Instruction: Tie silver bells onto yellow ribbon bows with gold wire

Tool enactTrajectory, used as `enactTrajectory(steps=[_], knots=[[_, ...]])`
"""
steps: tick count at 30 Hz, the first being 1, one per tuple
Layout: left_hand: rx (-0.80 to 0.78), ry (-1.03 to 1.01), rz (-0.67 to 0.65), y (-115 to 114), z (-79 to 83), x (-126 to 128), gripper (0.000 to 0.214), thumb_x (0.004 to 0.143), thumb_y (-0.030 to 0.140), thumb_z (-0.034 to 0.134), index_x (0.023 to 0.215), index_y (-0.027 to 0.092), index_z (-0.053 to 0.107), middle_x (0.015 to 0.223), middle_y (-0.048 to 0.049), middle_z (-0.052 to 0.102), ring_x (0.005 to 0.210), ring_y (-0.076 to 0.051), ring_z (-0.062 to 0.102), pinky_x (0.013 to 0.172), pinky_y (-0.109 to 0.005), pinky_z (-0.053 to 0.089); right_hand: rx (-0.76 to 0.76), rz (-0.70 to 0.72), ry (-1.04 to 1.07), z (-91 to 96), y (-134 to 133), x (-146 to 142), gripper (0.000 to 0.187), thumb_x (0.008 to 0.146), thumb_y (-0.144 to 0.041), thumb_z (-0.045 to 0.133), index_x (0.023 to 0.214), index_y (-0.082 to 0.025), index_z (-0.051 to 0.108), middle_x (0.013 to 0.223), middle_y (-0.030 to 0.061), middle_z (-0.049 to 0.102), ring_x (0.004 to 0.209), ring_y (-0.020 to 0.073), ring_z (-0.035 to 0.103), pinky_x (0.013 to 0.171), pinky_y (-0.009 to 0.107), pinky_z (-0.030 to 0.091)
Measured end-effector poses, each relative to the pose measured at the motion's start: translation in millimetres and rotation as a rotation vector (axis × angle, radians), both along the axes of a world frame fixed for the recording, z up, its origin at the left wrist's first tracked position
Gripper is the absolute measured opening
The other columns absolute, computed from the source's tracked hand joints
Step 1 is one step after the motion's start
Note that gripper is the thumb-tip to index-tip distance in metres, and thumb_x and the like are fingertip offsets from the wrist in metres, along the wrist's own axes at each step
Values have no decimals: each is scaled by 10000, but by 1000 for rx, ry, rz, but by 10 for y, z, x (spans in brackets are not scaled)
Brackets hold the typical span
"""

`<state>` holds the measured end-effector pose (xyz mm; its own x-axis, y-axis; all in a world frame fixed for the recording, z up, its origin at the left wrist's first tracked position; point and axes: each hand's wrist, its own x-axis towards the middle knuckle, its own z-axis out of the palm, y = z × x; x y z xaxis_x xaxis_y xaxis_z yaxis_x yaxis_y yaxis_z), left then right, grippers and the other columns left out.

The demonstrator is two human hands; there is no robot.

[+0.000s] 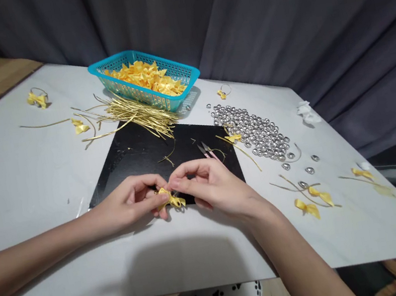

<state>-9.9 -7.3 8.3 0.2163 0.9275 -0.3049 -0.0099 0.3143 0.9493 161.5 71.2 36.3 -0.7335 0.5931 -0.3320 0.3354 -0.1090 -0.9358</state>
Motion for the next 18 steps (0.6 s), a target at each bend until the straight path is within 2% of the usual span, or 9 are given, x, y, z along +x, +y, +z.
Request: enactTrajectory(steps=[4, 9, 13, 18], knots=[[0, 22, -49, 8, -1, -6, 248, 752, 381, 671, 746, 152, 575, 560, -5, 643, 406, -61, 411, 409, -203, 251, -26, -41, -23, -39, -30, -64, 364, 703, -479, 709, 766, -131, 623, 491, -60, 445, 360, 10, 263, 353, 179, 147], [12, 37, -50, 5, -36, -6, 236, 763, 379, 655, 766, 159, 571, 583, -19, 660, 438, -78, 442, 427, -209, 272, -107, -203, -23, -113, -58, -148, 340, 656, -427, 727, 745, -124, 601, 526, -64, 472, 350, 2, 261, 346, 189, 139], [1, 27, -21, 4, -43, -1, 180, 809, 324, 609, 780, 150, 574, 597, -21, 663, 433, -67, 445, 429, -199, 279, -35, -277, -35, -155, -58, -164, 316, 620, -386, 745, 701, -113, 608, 535, -60, 462, 392, 10, 283, 363, 195, 155], [0, -110, 71, 21, -40, -10, 154, 804, 285, 632, 781, 146, 569, 580, -9, 649, 575, -113, 612, 573, -228, 429, 97, -321, -11, -128, -100, -151, 261, 650, -368, 710, 674, -127, 614, 536, -45, 452, 437, 34, 298, 407, 205, 201]])
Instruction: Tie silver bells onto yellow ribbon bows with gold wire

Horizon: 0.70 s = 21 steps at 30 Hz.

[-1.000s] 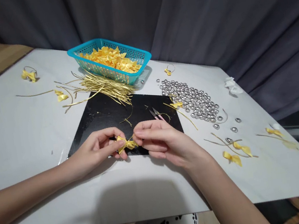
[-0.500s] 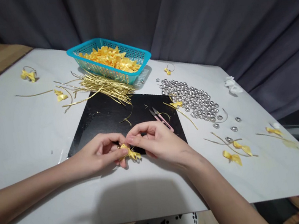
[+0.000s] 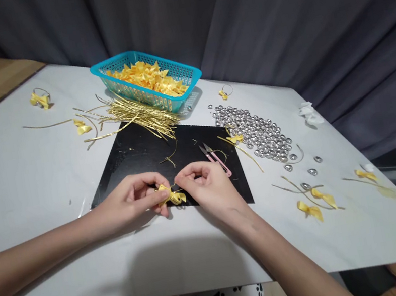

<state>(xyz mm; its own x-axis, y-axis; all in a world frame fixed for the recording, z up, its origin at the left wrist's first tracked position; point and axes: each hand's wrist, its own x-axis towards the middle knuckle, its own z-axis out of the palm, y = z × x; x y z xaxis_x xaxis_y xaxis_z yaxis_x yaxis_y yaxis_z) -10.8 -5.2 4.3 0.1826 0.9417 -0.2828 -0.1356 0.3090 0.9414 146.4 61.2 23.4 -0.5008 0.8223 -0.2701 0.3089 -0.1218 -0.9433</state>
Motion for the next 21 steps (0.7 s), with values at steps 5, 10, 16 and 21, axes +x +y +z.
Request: enactTrajectory(steps=[5, 10, 16, 21], knots=[[28, -61, 87, 10, 0, -20, 207, 759, 316, 691, 766, 146, 573, 621, 3, 650, 613, -128, 643, 654, -268, 477, 225, -41, 16, 75, -110, -40, 146, 678, -276, 674, 640, -140, 640, 494, -44, 388, 475, 62, 322, 454, 226, 260], [21, -71, 34, 5, -24, -14, 193, 774, 314, 676, 776, 144, 584, 581, -1, 643, 608, -130, 637, 649, -265, 472, 341, -102, 32, 60, -142, -70, 94, 700, -222, 648, 645, -146, 653, 481, -59, 335, 467, 56, 293, 454, 223, 270], [24, -84, -6, 6, -13, -6, 189, 767, 300, 683, 744, 140, 584, 555, 6, 621, 575, -114, 611, 611, -245, 469, 47, -11, 40, -34, -26, -25, 263, 671, -371, 719, 701, -121, 644, 505, -72, 343, 450, 36, 268, 434, 208, 208], [5, -97, 49, 17, -9, -21, 146, 782, 258, 667, 760, 136, 589, 558, 5, 633, 575, -110, 615, 624, -241, 473, -39, 17, 26, -45, 22, -2, 300, 678, -402, 714, 722, -121, 620, 503, -72, 374, 428, 31, 255, 416, 208, 184]])
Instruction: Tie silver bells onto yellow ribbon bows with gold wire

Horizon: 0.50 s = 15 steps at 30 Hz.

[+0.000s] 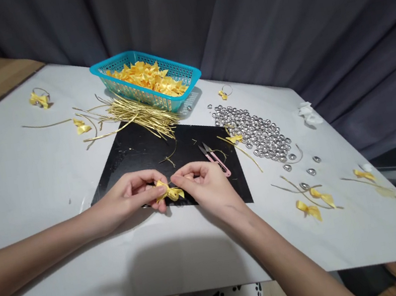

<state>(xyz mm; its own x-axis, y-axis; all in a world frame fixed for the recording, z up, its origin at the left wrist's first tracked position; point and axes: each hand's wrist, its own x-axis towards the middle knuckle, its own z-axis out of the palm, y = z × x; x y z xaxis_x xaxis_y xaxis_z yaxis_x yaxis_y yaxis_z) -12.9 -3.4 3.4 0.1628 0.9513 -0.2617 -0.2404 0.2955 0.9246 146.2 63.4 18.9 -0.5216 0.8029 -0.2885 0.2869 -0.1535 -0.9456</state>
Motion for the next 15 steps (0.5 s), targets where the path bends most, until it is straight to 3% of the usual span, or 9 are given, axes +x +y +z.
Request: enactTrajectory(steps=[3, 8, 10, 15], knots=[[-8, -43, 71, 12, -19, -10, 150, 781, 261, 671, 772, 130, 598, 600, 3, 647, 582, -101, 613, 629, -233, 477, 189, -2, 19, 43, -39, -2, 196, 743, -316, 666, 715, -130, 613, 514, -71, 339, 448, 40, 278, 427, 205, 216], [7, -132, 127, 13, -51, -16, 180, 729, 263, 723, 755, 119, 619, 660, 14, 625, 599, -93, 608, 622, -226, 479, 848, 72, 7, 19, -137, 0, 95, 811, -142, 587, 724, -141, 626, 562, -37, 404, 500, 62, 362, 457, 207, 298], [8, -152, 130, 9, -57, -13, 186, 718, 266, 734, 746, 119, 624, 674, 12, 624, 614, -97, 612, 632, -230, 481, 1046, 128, 4, -18, -154, 8, 87, 811, -92, 582, 756, -141, 628, 584, -24, 475, 513, 66, 392, 489, 211, 340], [12, -187, 172, 17, -46, 4, 167, 690, 237, 755, 712, 118, 640, 669, 20, 624, 626, -82, 592, 636, -207, 472, 1229, 214, 19, -71, -146, 38, 72, 793, -98, 641, 856, -133, 636, 661, 5, 579, 549, 76, 465, 495, 210, 373]])
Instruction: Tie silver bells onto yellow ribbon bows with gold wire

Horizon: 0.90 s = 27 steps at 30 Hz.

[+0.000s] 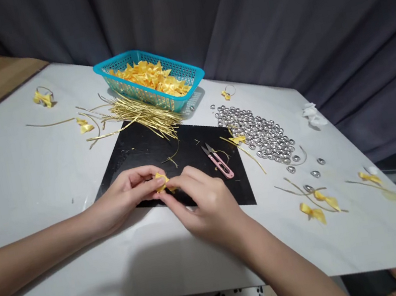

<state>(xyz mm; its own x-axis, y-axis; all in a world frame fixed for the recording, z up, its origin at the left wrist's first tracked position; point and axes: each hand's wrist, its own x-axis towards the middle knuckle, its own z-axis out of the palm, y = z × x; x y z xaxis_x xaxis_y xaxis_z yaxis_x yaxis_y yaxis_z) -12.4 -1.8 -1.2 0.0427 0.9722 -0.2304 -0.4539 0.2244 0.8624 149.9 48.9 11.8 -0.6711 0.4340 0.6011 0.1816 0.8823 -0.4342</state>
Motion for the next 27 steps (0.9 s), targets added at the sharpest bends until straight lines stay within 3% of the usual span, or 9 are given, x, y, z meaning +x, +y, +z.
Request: enactTrajectory(steps=[8, 14, 20, 27], knots=[[16, 9, -1, -3, 8, 5, 112, 710, 200, 732, 701, 124, 650, 630, 27, 637, 611, -73, 593, 639, -189, 468, -32, 51, -78, 56, 44, 20, 114, 811, -38, 577, 835, -114, 657, 622, -2, 561, 539, 70, 481, 483, 196, 369], [-16, 13, -5, 10, -29, -15, 99, 742, 205, 710, 742, 117, 665, 714, -9, 684, 709, -98, 643, 720, -209, 479, -69, -10, -66, 6, 40, 19, 120, 816, -57, 584, 869, -117, 672, 682, 14, 592, 557, 70, 492, 497, 204, 383], [-58, -27, 20, 8, -3, -8, 88, 701, 173, 737, 716, 122, 667, 692, 4, 680, 664, -86, 631, 699, -205, 477, -39, -11, -1, -17, 28, -2, 127, 813, -75, 600, 887, -127, 690, 636, 2, 571, 527, 70, 478, 464, 202, 373], [-117, -32, 57, 5, 14, -14, 83, 704, 198, 741, 731, 135, 694, 689, -9, 694, 686, -91, 638, 690, -192, 486, 88, -13, -110, -19, 16, 31, 217, 796, -220, 671, 983, -111, 668, 670, 14, 557, 567, 86, 498, 465, 200, 407]])
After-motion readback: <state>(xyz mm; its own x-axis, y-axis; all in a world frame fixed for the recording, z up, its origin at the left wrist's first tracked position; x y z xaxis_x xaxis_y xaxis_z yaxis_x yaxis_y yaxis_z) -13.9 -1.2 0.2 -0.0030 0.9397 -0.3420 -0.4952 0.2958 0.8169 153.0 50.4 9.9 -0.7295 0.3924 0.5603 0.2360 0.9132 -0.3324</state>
